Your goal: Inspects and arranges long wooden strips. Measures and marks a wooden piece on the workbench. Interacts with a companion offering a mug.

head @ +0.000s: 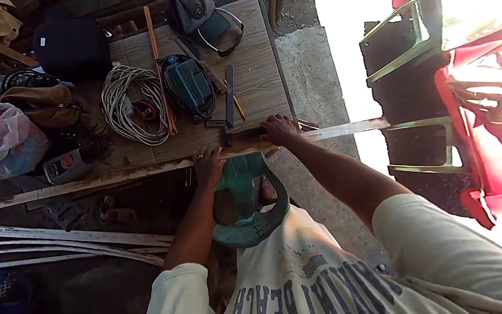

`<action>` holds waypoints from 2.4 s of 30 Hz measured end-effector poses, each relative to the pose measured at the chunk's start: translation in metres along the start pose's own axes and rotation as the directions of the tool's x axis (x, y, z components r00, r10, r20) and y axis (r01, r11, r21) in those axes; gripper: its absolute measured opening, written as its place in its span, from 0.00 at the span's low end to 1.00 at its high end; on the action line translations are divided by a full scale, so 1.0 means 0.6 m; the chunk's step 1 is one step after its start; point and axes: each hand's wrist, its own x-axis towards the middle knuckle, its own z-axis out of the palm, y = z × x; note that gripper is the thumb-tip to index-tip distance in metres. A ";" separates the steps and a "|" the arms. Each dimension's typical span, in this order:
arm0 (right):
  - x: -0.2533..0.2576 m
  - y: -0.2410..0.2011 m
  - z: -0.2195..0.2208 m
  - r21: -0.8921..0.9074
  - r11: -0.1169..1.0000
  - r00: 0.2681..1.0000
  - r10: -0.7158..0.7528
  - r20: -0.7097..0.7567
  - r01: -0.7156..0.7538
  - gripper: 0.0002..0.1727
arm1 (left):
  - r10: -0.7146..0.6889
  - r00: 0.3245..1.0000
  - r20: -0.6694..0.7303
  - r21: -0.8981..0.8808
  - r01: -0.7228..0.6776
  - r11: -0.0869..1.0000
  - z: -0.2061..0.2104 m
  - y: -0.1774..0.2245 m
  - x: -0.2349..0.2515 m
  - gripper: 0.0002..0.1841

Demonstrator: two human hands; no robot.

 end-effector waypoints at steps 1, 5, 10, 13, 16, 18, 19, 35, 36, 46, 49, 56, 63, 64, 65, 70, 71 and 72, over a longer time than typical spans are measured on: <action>0.016 -0.004 0.003 -0.022 1.000 1.000 -0.009 0.025 0.010 0.29 | 0.003 1.000 -0.005 0.003 -0.003 1.000 0.002 -0.002 -0.002 0.24; 0.047 -0.010 0.012 -0.035 0.991 0.991 -0.129 0.042 0.131 0.25 | 0.023 1.000 -0.021 0.014 -0.023 1.000 0.002 -0.012 -0.007 0.23; 0.033 -0.006 0.009 0.068 0.976 0.978 -0.205 -0.039 0.207 0.24 | 0.040 0.999 -0.027 -0.024 -0.040 0.999 -0.004 -0.034 -0.005 0.23; 0.028 0.003 0.002 0.061 0.972 0.973 -0.222 -0.062 0.226 0.24 | 0.022 1.000 -0.016 -0.015 -0.022 1.000 -0.006 -0.034 0.000 0.23; 0.036 0.021 -0.004 0.077 0.956 0.954 -0.273 -0.124 0.284 0.25 | -0.008 1.000 0.012 -0.008 0.008 1.000 -0.012 -0.031 0.004 0.23; 0.041 0.033 -0.008 0.149 0.948 0.949 -0.252 -0.188 0.281 0.25 | -0.023 1.000 0.021 -0.007 0.023 1.000 -0.009 -0.033 0.004 0.23; 0.042 0.039 -0.012 0.202 0.947 0.955 -0.205 -0.213 0.248 0.26 | -0.032 0.999 0.018 -0.007 0.032 0.999 -0.005 -0.036 0.003 0.23; 0.178 0.077 -0.103 0.522 0.747 0.836 0.537 -0.108 -0.412 0.30 | -0.315 0.946 0.074 -0.006 0.317 0.949 -0.017 -0.075 0.031 0.24; 0.182 0.072 -0.104 0.527 0.741 0.835 0.541 -0.104 -0.415 0.30 | -0.324 0.942 0.087 -0.004 0.326 0.946 -0.021 -0.075 0.032 0.25; 0.210 0.053 -0.106 0.453 0.775 0.842 0.532 -0.090 -0.441 0.31 | -0.104 0.993 0.060 -0.114 0.111 0.987 -0.038 0.018 0.082 0.23; 0.210 0.053 -0.105 0.434 0.791 0.843 0.524 -0.119 -0.431 0.31 | -0.006 1.000 0.024 -0.131 0.009 0.991 -0.026 0.042 0.132 0.20; 0.166 -0.034 -0.063 0.311 0.950 0.971 0.111 -0.212 -0.040 0.25 | 0.032 0.995 0.094 -0.020 -0.030 0.999 -0.018 0.063 0.220 0.20; 0.158 -0.089 -0.022 0.300 0.946 0.985 0.153 -0.075 -0.124 0.15 | 0.129 0.992 0.005 -0.252 -0.124 0.960 -0.026 0.063 0.179 0.20; 0.152 -0.091 -0.035 0.304 0.939 0.985 0.173 -0.019 -0.159 0.15 | 0.114 0.993 -0.003 -0.324 -0.109 0.940 -0.031 0.069 0.165 0.21; 0.145 -0.094 -0.050 0.306 0.933 0.982 0.189 0.030 -0.189 0.17 | 0.102 0.995 -0.016 -0.384 -0.101 0.918 -0.038 0.077 0.152 0.22; 0.045 -0.060 -0.073 0.410 0.903 0.991 0.129 0.025 -0.128 0.40 | 0.133 0.971 -0.198 -0.481 -0.214 0.850 -0.047 0.122 0.091 0.24; 0.009 -0.045 -0.068 0.455 0.888 0.995 0.098 -0.031 -0.073 0.37 | 0.147 0.963 -0.227 -0.487 -0.243 0.839 -0.049 0.134 0.081 0.25; -0.033 -0.027 -0.059 0.516 0.857 0.991 0.073 -0.115 -0.003 0.31 | 0.163 0.954 -0.251 -0.490 -0.270 0.829 -0.051 0.150 0.073 0.25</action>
